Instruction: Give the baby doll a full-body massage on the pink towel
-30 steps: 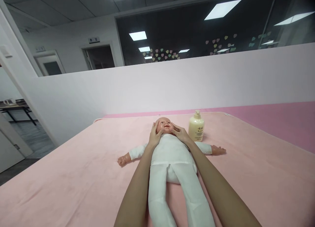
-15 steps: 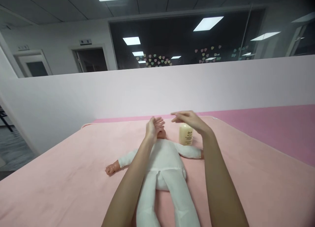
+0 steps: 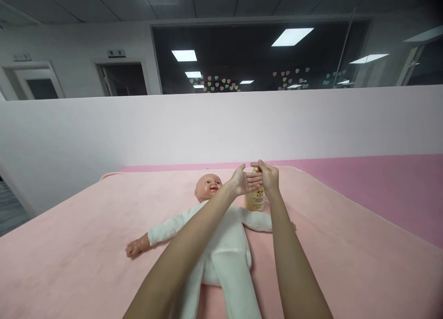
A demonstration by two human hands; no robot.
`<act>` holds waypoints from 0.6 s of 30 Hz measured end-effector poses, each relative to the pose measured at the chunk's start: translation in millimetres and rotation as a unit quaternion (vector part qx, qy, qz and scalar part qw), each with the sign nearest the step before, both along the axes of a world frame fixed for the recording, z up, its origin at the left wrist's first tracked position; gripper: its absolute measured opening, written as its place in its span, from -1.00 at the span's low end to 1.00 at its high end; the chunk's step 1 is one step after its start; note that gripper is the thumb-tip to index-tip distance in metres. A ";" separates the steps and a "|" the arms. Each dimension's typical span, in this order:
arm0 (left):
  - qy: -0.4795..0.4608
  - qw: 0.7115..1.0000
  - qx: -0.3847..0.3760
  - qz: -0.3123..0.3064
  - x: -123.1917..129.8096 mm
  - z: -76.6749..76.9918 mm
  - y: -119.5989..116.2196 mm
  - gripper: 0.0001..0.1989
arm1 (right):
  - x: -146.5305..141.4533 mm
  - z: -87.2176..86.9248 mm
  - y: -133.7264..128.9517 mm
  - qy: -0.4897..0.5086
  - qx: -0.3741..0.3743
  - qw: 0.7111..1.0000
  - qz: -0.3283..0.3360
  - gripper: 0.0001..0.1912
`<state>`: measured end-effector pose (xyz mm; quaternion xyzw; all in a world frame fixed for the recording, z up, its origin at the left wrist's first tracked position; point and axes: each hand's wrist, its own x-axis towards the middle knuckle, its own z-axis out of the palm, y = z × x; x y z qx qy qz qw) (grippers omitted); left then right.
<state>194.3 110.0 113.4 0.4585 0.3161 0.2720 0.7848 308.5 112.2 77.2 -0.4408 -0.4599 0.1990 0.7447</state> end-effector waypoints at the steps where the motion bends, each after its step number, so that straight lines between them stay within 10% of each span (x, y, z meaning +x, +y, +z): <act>1: 0.003 1.000 -0.001 -0.002 -0.4 0.5 0.6 -0.34 | -1.1 -2.9 2.2 0.014 0.006 1.000 0.000 -0.57; 14: 0.107 0.984 0.143 -0.026 4.1 18.9 -16.2 -0.23 | -6.8 6.2 -5.9 -0.059 -0.018 0.994 -0.090 -0.70; 18: 0.216 0.894 0.388 0.059 -16.0 23.8 -40.6 -0.33 | -9.1 4.5 -11.8 -0.091 -0.015 0.989 -0.118 -0.68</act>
